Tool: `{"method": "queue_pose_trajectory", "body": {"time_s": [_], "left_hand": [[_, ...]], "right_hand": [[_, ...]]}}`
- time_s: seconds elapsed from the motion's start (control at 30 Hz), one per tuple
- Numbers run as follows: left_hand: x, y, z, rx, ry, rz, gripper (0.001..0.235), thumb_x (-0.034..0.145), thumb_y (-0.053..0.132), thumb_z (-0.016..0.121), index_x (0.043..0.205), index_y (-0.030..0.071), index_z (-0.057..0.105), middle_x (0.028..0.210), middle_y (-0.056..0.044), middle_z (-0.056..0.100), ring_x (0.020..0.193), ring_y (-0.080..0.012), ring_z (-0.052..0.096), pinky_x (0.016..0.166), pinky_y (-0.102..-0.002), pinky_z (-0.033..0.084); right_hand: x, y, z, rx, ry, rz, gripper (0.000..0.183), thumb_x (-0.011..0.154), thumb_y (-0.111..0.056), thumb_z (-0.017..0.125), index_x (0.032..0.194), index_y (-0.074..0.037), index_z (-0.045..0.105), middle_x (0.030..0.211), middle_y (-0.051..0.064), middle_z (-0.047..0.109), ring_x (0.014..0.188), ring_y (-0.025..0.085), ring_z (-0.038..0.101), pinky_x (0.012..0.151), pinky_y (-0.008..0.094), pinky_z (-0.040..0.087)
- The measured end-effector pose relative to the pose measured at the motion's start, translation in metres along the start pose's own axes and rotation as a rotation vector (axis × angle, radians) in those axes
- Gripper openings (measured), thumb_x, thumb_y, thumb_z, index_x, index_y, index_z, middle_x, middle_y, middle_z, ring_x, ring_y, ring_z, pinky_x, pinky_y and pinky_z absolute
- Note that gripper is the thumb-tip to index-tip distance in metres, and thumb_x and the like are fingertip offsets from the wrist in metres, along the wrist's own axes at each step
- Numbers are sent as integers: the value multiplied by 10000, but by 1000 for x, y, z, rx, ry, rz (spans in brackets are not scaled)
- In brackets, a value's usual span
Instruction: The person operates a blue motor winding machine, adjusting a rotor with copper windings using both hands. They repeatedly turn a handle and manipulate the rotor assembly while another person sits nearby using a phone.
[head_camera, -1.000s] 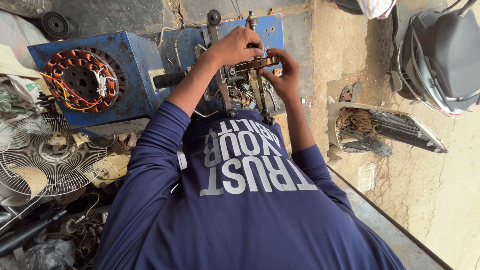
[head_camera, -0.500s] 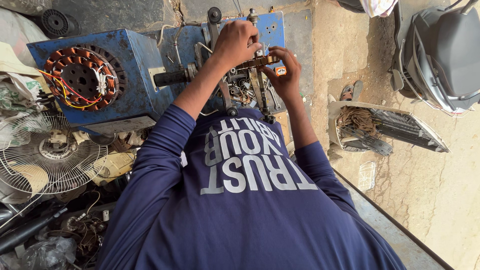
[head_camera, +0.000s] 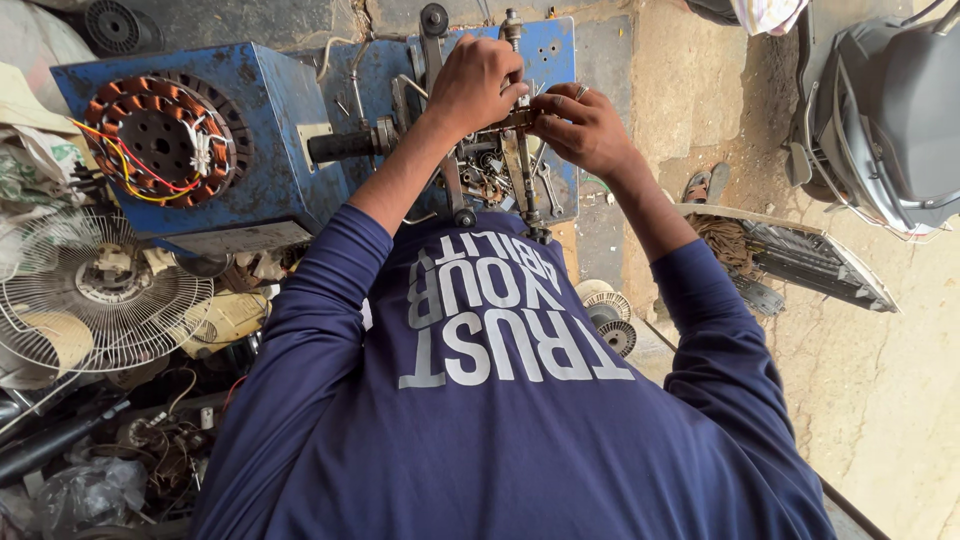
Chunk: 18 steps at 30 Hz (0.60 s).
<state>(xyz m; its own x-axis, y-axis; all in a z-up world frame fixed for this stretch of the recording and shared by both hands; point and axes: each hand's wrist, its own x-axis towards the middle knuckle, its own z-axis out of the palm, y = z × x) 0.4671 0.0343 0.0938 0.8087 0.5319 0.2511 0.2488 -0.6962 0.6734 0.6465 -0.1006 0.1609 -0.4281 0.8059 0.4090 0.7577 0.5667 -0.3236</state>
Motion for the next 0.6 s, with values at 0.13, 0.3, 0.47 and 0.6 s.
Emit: {"method": "queue_pose_trajectory", "body": {"time_s": [0.13,0.3,0.47,0.6], "left_hand": [[-1,2,-2,8,34,6,202,844,207,877,832,81,719,806,-74,665,850,-269,672,869,-469,462],[-8,11,-10,-61,204,83,294,820,105,796,1101,67,719,1109,-114,712,1105,-277,664,1003,-444,447],[-32,32,-14,-111,150,161,475,813,74,744,1278,56,649,1167,-143,714,1161,-321,653,1077,-473,418],[-37,39,-18,-133,43,149,691,821,99,805,1454,32,536,1082,-108,724,1039,-300,686,1021,-479,446]], "right_hand": [[-12,3,14,14,80,68,253,890,-119,900,949,-65,660,1139,88,706,1052,270,701,790,373,563],[-27,-20,51,-33,469,304,341,816,-89,945,955,-52,636,1115,117,701,1004,309,686,800,403,579],[-36,-32,71,-120,544,322,269,795,12,901,993,-61,734,1111,123,701,982,317,675,785,401,582],[-35,-31,75,-162,561,321,260,774,41,876,996,-72,804,1101,117,706,977,311,665,782,400,572]]}}
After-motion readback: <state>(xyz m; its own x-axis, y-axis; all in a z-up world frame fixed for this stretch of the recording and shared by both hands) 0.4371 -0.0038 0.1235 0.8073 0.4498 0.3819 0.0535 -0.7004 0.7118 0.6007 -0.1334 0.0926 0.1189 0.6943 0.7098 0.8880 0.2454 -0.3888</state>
